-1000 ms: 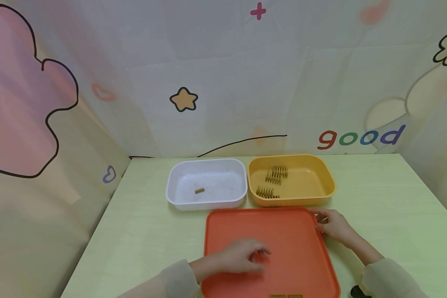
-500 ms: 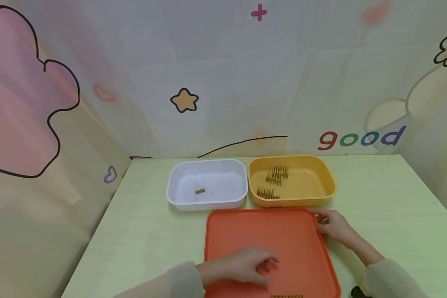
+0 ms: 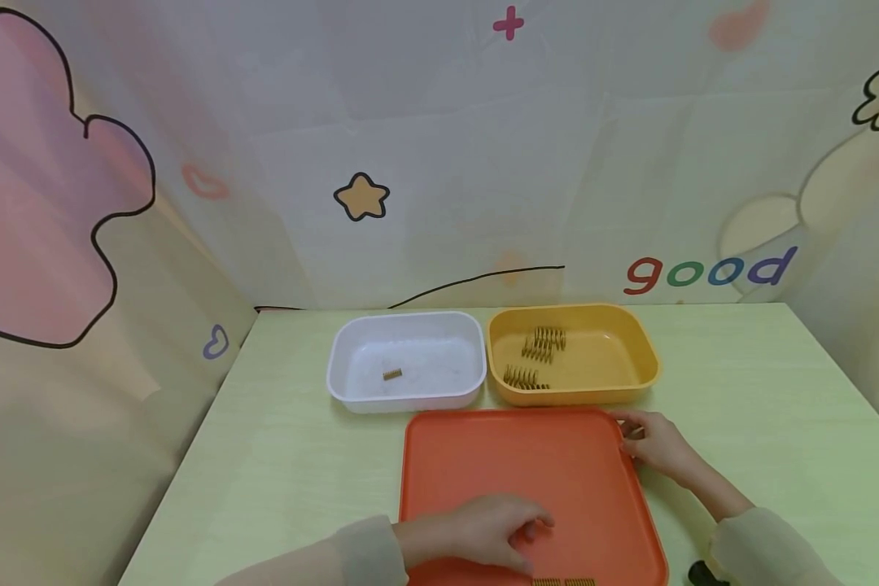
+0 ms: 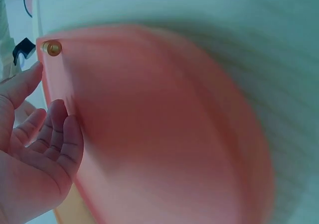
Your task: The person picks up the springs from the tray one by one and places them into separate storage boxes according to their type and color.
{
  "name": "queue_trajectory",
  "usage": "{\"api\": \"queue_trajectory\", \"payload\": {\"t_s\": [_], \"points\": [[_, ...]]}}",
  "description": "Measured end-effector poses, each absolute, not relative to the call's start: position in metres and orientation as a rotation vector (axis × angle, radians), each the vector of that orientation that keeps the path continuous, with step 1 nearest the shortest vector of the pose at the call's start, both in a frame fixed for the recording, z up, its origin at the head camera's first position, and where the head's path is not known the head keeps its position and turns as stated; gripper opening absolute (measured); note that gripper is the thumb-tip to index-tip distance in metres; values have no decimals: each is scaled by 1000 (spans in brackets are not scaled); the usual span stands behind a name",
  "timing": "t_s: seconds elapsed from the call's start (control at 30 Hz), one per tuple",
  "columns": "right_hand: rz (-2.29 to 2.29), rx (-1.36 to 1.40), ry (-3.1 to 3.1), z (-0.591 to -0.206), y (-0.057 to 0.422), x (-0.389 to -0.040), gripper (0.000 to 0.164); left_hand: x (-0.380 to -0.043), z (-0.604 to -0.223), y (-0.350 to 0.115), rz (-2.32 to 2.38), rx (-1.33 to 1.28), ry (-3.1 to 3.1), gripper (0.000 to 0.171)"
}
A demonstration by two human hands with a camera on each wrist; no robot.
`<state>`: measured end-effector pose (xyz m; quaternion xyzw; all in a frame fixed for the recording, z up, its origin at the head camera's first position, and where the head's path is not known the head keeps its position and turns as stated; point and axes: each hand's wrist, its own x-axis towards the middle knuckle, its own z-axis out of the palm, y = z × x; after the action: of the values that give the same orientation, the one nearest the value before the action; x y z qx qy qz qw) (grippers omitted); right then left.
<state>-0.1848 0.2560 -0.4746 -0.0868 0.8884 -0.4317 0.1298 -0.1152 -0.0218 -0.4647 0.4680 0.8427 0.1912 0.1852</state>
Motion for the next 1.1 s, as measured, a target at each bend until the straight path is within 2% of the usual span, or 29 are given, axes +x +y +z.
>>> {"api": "queue_trajectory", "payload": {"t_s": [0.7, 1.1], "points": [[-1252, -252, 2575, -474, 256, -184, 41, -107, -468, -14, 432, 1436, 2384, 34], [-1229, -237, 2574, -475, 257, -186, 42, -105, -467, -12, 483, 1407, 2313, 26]]}}
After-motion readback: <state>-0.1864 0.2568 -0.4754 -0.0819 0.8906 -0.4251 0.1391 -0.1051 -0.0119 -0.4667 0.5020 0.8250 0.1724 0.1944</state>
